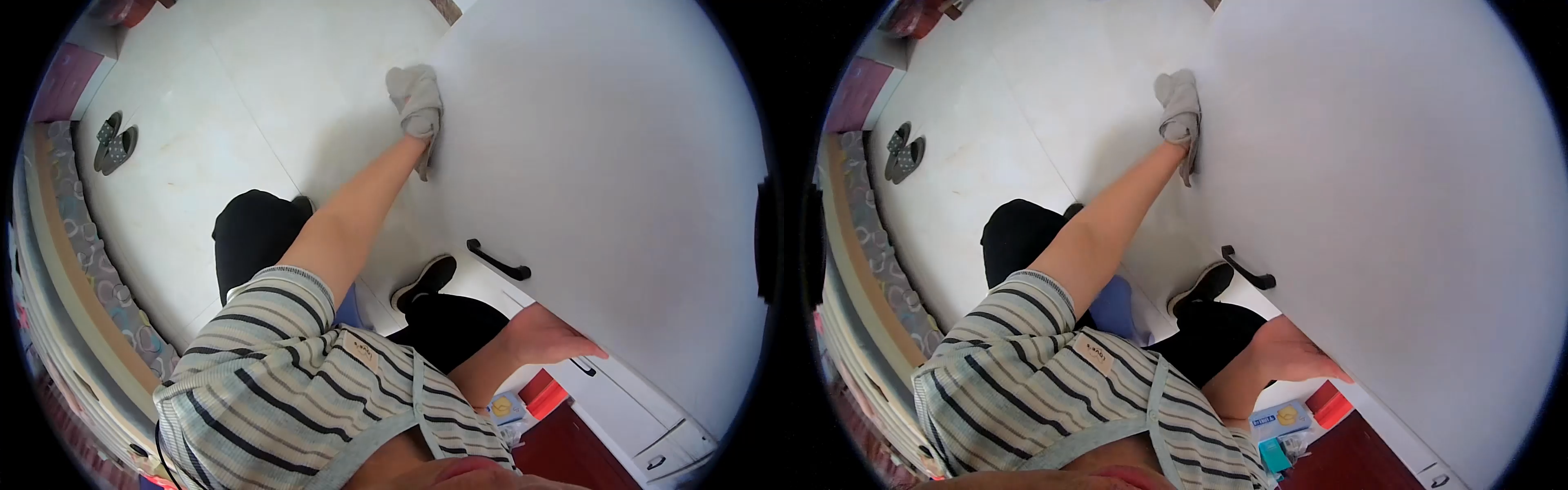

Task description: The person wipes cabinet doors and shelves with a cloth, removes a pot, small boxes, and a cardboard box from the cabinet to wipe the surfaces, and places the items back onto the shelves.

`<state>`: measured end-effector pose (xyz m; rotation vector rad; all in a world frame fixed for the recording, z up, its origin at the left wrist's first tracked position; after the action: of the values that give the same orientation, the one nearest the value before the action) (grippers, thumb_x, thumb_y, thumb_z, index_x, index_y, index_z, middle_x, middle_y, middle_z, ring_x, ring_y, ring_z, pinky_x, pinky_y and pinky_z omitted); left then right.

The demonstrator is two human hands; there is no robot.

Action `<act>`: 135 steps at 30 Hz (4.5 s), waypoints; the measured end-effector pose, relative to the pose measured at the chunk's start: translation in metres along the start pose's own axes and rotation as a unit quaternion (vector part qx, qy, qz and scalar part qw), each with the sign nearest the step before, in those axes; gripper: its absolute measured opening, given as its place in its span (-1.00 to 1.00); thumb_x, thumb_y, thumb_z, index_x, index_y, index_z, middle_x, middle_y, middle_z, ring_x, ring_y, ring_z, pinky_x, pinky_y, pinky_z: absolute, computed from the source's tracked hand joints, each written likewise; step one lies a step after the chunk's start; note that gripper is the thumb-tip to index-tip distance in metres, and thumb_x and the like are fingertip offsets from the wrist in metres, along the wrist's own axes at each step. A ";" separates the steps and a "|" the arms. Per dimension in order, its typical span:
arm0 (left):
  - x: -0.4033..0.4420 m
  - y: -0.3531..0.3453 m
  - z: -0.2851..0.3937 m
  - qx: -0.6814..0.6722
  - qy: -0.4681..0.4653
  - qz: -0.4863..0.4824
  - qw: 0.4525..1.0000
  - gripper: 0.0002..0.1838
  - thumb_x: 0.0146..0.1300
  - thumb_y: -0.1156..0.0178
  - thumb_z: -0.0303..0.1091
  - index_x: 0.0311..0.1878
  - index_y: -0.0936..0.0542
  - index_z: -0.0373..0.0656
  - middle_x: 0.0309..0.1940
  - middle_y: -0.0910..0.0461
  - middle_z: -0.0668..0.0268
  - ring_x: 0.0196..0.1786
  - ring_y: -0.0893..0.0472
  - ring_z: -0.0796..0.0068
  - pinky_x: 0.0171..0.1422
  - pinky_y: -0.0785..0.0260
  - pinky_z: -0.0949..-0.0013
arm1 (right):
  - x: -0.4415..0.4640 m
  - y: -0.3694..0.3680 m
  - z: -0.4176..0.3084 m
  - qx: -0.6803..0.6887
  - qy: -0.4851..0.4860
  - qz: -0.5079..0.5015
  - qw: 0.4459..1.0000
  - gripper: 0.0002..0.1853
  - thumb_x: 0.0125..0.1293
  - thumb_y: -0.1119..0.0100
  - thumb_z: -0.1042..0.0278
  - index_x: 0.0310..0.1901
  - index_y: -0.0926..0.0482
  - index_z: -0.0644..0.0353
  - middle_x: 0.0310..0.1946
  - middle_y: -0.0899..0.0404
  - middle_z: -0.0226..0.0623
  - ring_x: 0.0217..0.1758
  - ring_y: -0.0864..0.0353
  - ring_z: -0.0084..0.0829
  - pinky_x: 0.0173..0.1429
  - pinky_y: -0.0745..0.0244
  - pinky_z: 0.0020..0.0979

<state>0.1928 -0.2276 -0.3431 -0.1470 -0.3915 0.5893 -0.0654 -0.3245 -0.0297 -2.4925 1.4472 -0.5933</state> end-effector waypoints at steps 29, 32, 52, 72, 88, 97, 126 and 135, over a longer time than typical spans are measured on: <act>0.021 0.025 -0.081 0.381 0.207 -0.230 0.871 -0.61 0.33 0.18 -0.03 0.08 -0.41 -0.02 0.01 -0.48 0.39 -0.01 -0.48 0.38 0.02 -0.35 0.29 | 0.012 -0.010 -0.002 -0.133 0.132 0.046 0.981 -0.13 0.26 0.29 -0.43 0.37 -0.04 0.15 0.37 -0.04 -0.26 0.39 -0.07 -0.24 0.47 0.09 -0.16; 0.019 0.036 -0.045 0.401 0.302 -0.283 0.817 -0.63 0.35 0.21 -0.11 0.10 -0.41 -0.02 0.02 -0.48 0.38 0.01 -0.46 0.41 0.04 -0.32 0.34 | 0.013 -0.012 0.000 -0.140 0.131 0.045 0.980 -0.11 0.25 0.30 -0.45 0.38 -0.03 0.15 0.38 -0.02 -0.25 0.40 -0.06 -0.24 0.47 0.10 -0.16; -0.242 0.059 0.104 -0.002 0.459 -0.193 0.868 -0.55 0.34 0.00 -0.03 0.16 -0.36 -0.11 -0.04 -0.47 0.33 -0.07 -0.47 0.50 -0.04 -0.36 0.41 | 0.028 0.000 0.006 -0.028 0.022 -0.094 0.995 -0.22 0.38 0.47 -0.31 0.38 0.00 0.21 0.41 0.02 -0.23 0.43 0.02 -0.27 0.48 0.14 -0.21; -0.114 0.076 0.292 0.051 -0.164 -0.293 0.941 -0.43 0.30 -0.09 -0.16 0.22 -0.26 -0.38 0.25 -0.17 -0.01 0.24 -0.27 0.09 0.32 -0.07 0.19 | -0.024 -0.001 -0.033 -0.073 -0.021 -0.335 0.939 -0.35 0.44 0.31 -0.15 0.28 -0.23 0.28 0.18 -0.34 -0.21 0.26 -0.24 -0.38 0.35 -0.05 -0.42; -0.083 0.219 0.294 0.022 0.051 -0.173 0.983 -0.58 0.42 0.06 -0.23 0.18 -0.25 -0.36 0.10 -0.39 0.10 0.11 -0.41 0.34 0.19 -0.25 0.32 | -0.118 -0.071 -0.023 -0.078 0.139 -0.554 0.817 -0.33 0.39 0.09 0.17 0.42 0.09 0.17 0.44 0.11 -0.06 0.50 0.14 -0.17 0.49 0.16 -0.27; -0.013 0.222 0.325 0.039 0.040 -0.062 0.997 -0.57 0.36 -0.03 -0.21 0.10 -0.33 -0.39 0.03 -0.44 0.07 0.03 -0.45 0.31 0.16 -0.30 0.29 | -0.096 -0.035 -0.022 -0.169 0.107 -0.584 0.786 -0.55 0.37 0.05 0.15 0.23 -0.35 0.13 0.19 -0.38 -0.13 0.22 -0.38 -0.22 0.25 -0.30 -0.27; -0.077 0.005 0.415 -0.055 -0.066 -0.616 0.783 -0.51 0.23 -0.16 -0.32 0.22 -0.35 -0.21 0.16 -0.43 0.20 0.24 -0.38 0.41 0.33 -0.13 0.33 | 0.115 0.227 -0.164 -0.262 0.293 0.175 0.903 -0.22 0.20 -0.22 0.06 0.26 -0.14 0.46 0.25 -0.18 0.08 0.34 -0.15 -0.11 0.38 -0.04 -0.25; -0.125 -0.110 0.335 -0.169 0.048 -0.633 0.754 -0.32 0.25 -0.13 -0.30 0.39 -0.09 -0.14 0.33 -0.18 0.21 0.39 -0.14 0.39 0.42 0.02 0.31 | 0.194 0.185 -0.132 -0.578 0.543 0.073 0.605 -0.26 -0.04 -0.31 0.16 0.22 -0.29 0.14 0.28 -0.18 -0.10 0.40 -0.05 -0.02 0.37 0.02 0.08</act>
<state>0.0208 -0.3811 -0.0489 -0.2173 -0.4026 -0.8553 -0.1831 -0.5810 0.0687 -2.6627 3.3244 -1.8207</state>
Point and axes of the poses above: each hand's wrist, its own x-axis towards the middle knuckle, its own y-axis out of the back of the hand, z = x × y, the point moved 2 cm from there along x, towards the middle knuckle
